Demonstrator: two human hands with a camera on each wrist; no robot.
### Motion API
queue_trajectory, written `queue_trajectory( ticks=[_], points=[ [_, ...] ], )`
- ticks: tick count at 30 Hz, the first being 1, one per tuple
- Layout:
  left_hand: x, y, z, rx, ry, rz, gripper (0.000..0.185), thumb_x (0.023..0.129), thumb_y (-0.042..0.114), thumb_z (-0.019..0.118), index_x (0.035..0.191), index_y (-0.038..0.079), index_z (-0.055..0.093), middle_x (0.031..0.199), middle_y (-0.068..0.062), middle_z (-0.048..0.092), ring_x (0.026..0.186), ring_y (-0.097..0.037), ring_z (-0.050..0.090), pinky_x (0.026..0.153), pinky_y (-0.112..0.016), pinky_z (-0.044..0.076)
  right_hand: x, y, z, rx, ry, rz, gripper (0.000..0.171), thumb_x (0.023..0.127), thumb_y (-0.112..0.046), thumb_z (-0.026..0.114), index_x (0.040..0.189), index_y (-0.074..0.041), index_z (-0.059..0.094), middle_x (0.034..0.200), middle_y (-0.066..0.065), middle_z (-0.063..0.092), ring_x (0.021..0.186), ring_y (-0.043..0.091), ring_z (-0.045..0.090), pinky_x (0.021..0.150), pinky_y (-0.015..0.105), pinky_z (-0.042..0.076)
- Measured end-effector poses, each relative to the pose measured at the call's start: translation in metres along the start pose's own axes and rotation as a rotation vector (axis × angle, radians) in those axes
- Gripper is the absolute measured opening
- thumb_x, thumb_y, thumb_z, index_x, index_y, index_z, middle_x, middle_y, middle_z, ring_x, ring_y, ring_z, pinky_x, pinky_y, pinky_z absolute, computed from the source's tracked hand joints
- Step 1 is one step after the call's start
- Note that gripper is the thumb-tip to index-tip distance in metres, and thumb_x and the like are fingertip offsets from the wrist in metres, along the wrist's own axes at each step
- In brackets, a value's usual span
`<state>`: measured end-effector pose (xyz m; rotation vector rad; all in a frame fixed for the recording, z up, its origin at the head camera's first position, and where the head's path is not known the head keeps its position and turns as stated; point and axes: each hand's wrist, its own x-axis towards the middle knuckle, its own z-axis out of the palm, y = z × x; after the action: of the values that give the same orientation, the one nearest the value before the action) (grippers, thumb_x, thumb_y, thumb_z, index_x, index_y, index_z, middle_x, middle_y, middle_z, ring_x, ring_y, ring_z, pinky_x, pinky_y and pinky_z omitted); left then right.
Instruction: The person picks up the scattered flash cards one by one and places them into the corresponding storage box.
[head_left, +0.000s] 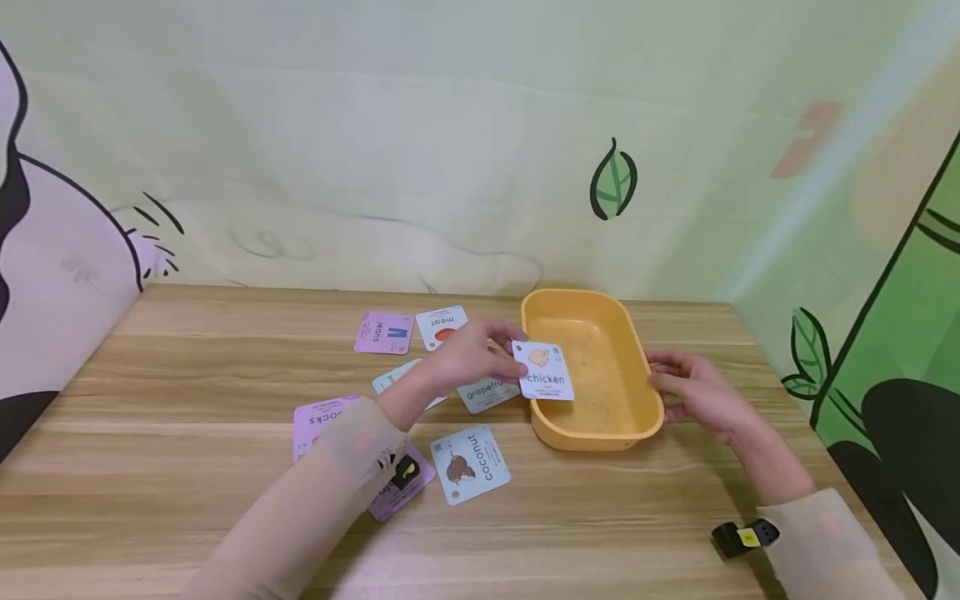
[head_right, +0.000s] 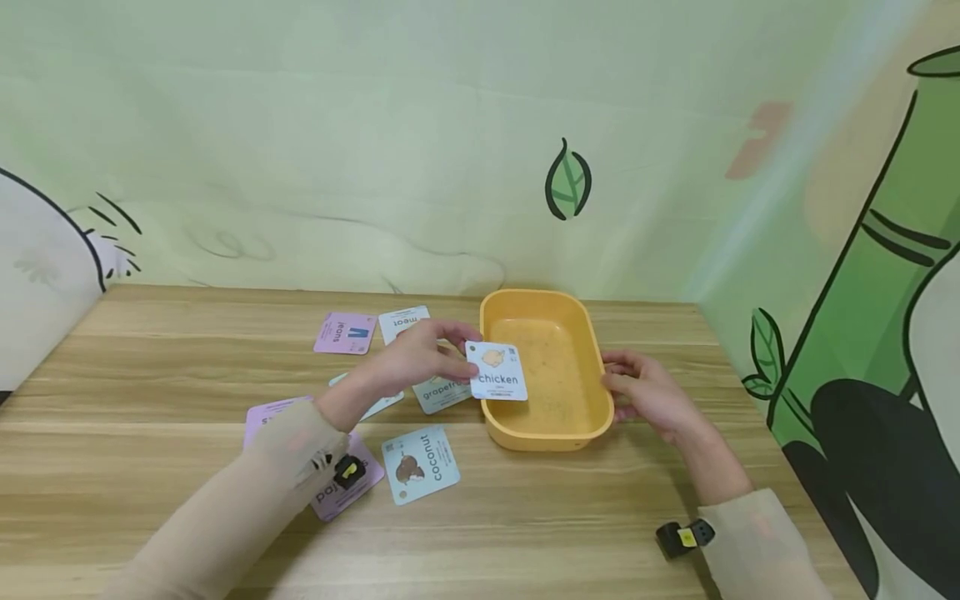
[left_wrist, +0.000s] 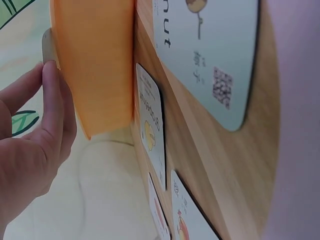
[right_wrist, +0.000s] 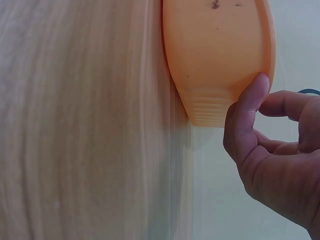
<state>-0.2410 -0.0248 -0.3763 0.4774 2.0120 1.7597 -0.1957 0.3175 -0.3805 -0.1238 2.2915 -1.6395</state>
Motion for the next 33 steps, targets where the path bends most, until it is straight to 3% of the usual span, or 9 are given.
queue_trajectory(
  ticks=[4,9,12,16,23,33],
  points=[
    [0.002,0.0,0.002,0.035,-0.02,-0.003,0.046,0.087,-0.008,0.077,0.13,-0.01,0.06,0.099,-0.016,0.054,0.081,-0.024,0.073,0.084,-0.044,0.06,0.001,0.001,0.0,0.004,-0.002,-0.002,0.057,0.107,-0.01,0.05,0.151,0.016,0.026,0.132,0.033,0.049,0.09,0.016,0.067,0.066,0.032,0.06],
    [0.005,0.002,0.005,0.152,-0.023,0.01,0.045,0.086,-0.001,0.081,0.127,-0.007,0.063,0.094,-0.011,0.054,0.077,-0.018,0.066,0.075,-0.032,0.061,0.003,0.002,0.0,0.009,-0.003,-0.003,0.057,0.106,-0.01,0.051,0.151,0.016,0.027,0.132,0.032,0.05,0.091,0.016,0.067,0.066,0.033,0.061],
    [0.006,0.002,0.006,0.264,-0.029,0.031,0.043,0.086,0.005,0.082,0.125,-0.005,0.065,0.09,-0.006,0.054,0.076,-0.014,0.058,0.07,-0.023,0.054,0.003,0.002,0.001,0.01,-0.005,-0.003,0.057,0.106,-0.01,0.052,0.151,0.016,0.027,0.132,0.032,0.05,0.091,0.017,0.067,0.066,0.033,0.061],
    [0.009,0.001,0.009,0.358,-0.039,0.059,0.042,0.088,0.01,0.082,0.124,-0.004,0.067,0.086,-0.002,0.051,0.078,-0.013,0.049,0.068,-0.023,0.042,0.002,0.002,0.001,0.01,-0.007,-0.006,0.058,0.106,-0.009,0.051,0.151,0.016,0.027,0.132,0.032,0.049,0.09,0.017,0.067,0.066,0.033,0.06],
    [0.01,0.0,0.012,0.38,-0.039,0.065,0.042,0.089,0.01,0.081,0.125,-0.004,0.066,0.086,-0.005,0.057,0.078,-0.015,0.052,0.07,-0.024,0.043,0.002,0.002,0.001,0.001,-0.004,-0.006,0.058,0.106,-0.01,0.052,0.152,0.015,0.027,0.133,0.033,0.049,0.091,0.017,0.066,0.066,0.033,0.061],
    [0.006,0.001,0.01,0.389,-0.015,0.043,0.045,0.089,0.013,0.082,0.129,0.005,0.061,0.095,-0.006,0.06,0.086,-0.019,0.057,0.076,-0.028,0.048,0.001,0.002,-0.001,-0.002,0.004,-0.001,0.058,0.106,-0.011,0.051,0.152,0.015,0.026,0.134,0.033,0.048,0.09,0.016,0.066,0.066,0.033,0.06]
  ],
)
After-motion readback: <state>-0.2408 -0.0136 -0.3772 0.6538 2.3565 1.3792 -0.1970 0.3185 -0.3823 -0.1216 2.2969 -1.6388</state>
